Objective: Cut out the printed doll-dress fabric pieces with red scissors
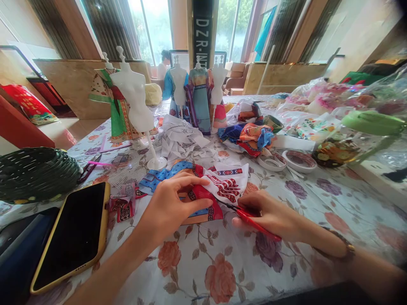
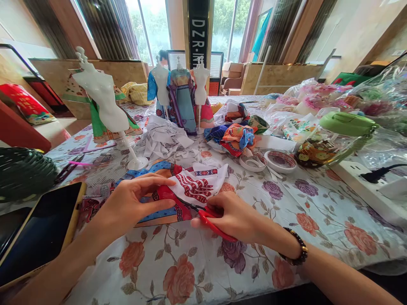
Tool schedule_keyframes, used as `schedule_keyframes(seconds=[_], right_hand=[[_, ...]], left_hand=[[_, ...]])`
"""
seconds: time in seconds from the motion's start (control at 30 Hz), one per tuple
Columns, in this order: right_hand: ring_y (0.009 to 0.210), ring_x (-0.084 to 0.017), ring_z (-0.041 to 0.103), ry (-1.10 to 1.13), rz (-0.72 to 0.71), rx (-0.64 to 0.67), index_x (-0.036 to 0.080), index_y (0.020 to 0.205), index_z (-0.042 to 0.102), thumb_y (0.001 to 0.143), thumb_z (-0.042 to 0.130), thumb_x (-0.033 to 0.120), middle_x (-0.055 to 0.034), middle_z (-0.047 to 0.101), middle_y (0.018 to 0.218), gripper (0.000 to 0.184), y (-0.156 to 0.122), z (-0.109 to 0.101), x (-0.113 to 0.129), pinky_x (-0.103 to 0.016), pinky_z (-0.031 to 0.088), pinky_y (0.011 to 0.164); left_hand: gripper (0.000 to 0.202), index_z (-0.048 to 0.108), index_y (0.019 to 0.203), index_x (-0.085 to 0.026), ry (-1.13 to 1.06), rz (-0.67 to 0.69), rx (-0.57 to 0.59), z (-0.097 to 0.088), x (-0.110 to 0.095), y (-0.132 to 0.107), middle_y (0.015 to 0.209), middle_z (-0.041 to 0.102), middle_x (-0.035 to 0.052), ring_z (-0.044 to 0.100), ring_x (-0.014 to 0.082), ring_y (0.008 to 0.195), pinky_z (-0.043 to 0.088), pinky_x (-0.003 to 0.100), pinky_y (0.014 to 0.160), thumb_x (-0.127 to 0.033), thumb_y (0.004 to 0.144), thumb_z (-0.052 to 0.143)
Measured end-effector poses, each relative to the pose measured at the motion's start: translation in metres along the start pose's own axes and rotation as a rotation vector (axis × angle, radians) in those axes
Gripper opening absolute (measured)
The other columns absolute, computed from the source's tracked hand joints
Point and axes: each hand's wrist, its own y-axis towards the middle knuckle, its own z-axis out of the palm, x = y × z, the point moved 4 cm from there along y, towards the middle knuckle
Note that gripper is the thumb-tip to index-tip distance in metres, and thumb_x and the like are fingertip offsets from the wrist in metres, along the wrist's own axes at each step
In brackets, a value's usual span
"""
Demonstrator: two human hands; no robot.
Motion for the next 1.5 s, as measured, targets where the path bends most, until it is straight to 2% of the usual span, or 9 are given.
schedule_keyframes(seconds=[0.1, 0.3, 0.43, 0.53, 0.77, 0.9, 1.1, 1.3, 1.5], right_hand=[[0.055, -0.008, 0.027, 0.061, -0.006, 0.064, 0.019, 0.059, 0.035, 0.081, 0.059, 0.067, 0.0056, 0.029, 0.059, 0.058, 0.000, 0.000, 0.000, -0.027, 0.016, 0.049], [0.055, -0.008, 0.025, 0.152, -0.026, 0.130, 0.018, 0.062, 0.036, 0.083, 0.054, 0.069, 0.0057, 0.028, 0.061, 0.058, -0.001, 0.004, -0.002, -0.027, 0.014, 0.049], [0.053, -0.008, 0.026, 0.214, 0.032, 0.166, 0.018, 0.062, 0.039, 0.083, 0.052, 0.072, 0.0054, 0.032, 0.059, 0.059, -0.003, 0.008, 0.002, -0.026, 0.017, 0.048], [0.051, -0.007, 0.026, 0.233, 0.059, 0.164, 0.019, 0.061, 0.038, 0.080, 0.051, 0.075, 0.0057, 0.031, 0.057, 0.061, -0.003, 0.009, 0.005, -0.024, 0.018, 0.047], [0.050, -0.007, 0.027, 0.226, 0.068, 0.156, 0.018, 0.058, 0.039, 0.078, 0.053, 0.074, 0.0051, 0.033, 0.056, 0.062, -0.002, 0.010, 0.004, -0.022, 0.024, 0.045], [0.050, -0.007, 0.028, 0.220, 0.060, 0.161, 0.018, 0.057, 0.040, 0.081, 0.053, 0.072, 0.0047, 0.034, 0.055, 0.061, -0.002, 0.009, 0.003, -0.023, 0.024, 0.045], [0.047, -0.006, 0.029, 0.243, 0.002, 0.153, 0.017, 0.057, 0.043, 0.084, 0.052, 0.069, 0.0047, 0.037, 0.052, 0.060, -0.001, 0.011, -0.004, -0.023, 0.022, 0.044], [0.047, -0.006, 0.027, 0.243, 0.016, 0.181, 0.018, 0.054, 0.040, 0.081, 0.054, 0.071, 0.0052, 0.033, 0.051, 0.061, 0.000, 0.010, 0.003, -0.024, 0.019, 0.044], [0.047, -0.006, 0.026, 0.230, 0.024, 0.186, 0.018, 0.055, 0.037, 0.078, 0.052, 0.075, 0.0050, 0.033, 0.053, 0.064, 0.000, 0.009, 0.004, -0.024, 0.017, 0.043]], left_hand=[[0.026, 0.079, 0.085, -0.026, -0.115, -0.052, 0.026, 0.002, -0.001, -0.002, 0.120, 0.059, 0.0015, 0.068, 0.0194, 0.088, 0.066, 0.031, 0.065, -0.025, 0.060, 0.085], [0.020, 0.079, 0.084, -0.025, -0.087, -0.007, -0.009, 0.000, -0.004, -0.002, 0.112, 0.065, 0.0027, 0.069, 0.0177, 0.082, 0.065, 0.027, 0.061, -0.022, 0.064, 0.082], [0.020, 0.080, 0.083, -0.027, 0.013, 0.061, -0.051, -0.002, -0.006, -0.002, 0.097, 0.069, 0.0002, 0.068, 0.0138, 0.079, 0.063, 0.021, 0.069, -0.020, 0.064, 0.082], [0.020, 0.080, 0.083, -0.029, 0.037, 0.069, -0.065, -0.003, -0.007, -0.002, 0.096, 0.070, -0.0012, 0.068, 0.0123, 0.078, 0.062, 0.020, 0.071, -0.021, 0.065, 0.082], [0.020, 0.080, 0.083, -0.027, -0.016, 0.017, -0.044, -0.002, -0.007, -0.003, 0.107, 0.070, 0.0010, 0.070, 0.0163, 0.080, 0.064, 0.025, 0.063, -0.021, 0.064, 0.081], [0.021, 0.080, 0.082, -0.027, 0.007, 0.023, -0.056, -0.003, -0.008, -0.003, 0.103, 0.071, 0.0011, 0.070, 0.0180, 0.083, 0.064, 0.027, 0.068, -0.021, 0.062, 0.082], [0.022, 0.080, 0.086, -0.026, 0.001, -0.009, -0.032, -0.003, -0.009, -0.003, 0.115, 0.069, 0.0018, 0.069, 0.0230, 0.099, 0.064, 0.028, 0.072, -0.021, 0.064, 0.082], [0.025, 0.079, 0.089, -0.025, -0.095, -0.097, 0.017, -0.002, -0.007, -0.005, 0.123, 0.064, 0.0018, 0.069, 0.0207, 0.094, 0.065, 0.028, 0.071, -0.021, 0.064, 0.083], [0.033, 0.078, 0.089, -0.022, -0.248, -0.239, 0.077, 0.000, -0.001, -0.005, 0.095, 0.069, 0.0029, 0.071, 0.0242, 0.082, 0.067, 0.043, 0.068, -0.027, 0.058, 0.088]])
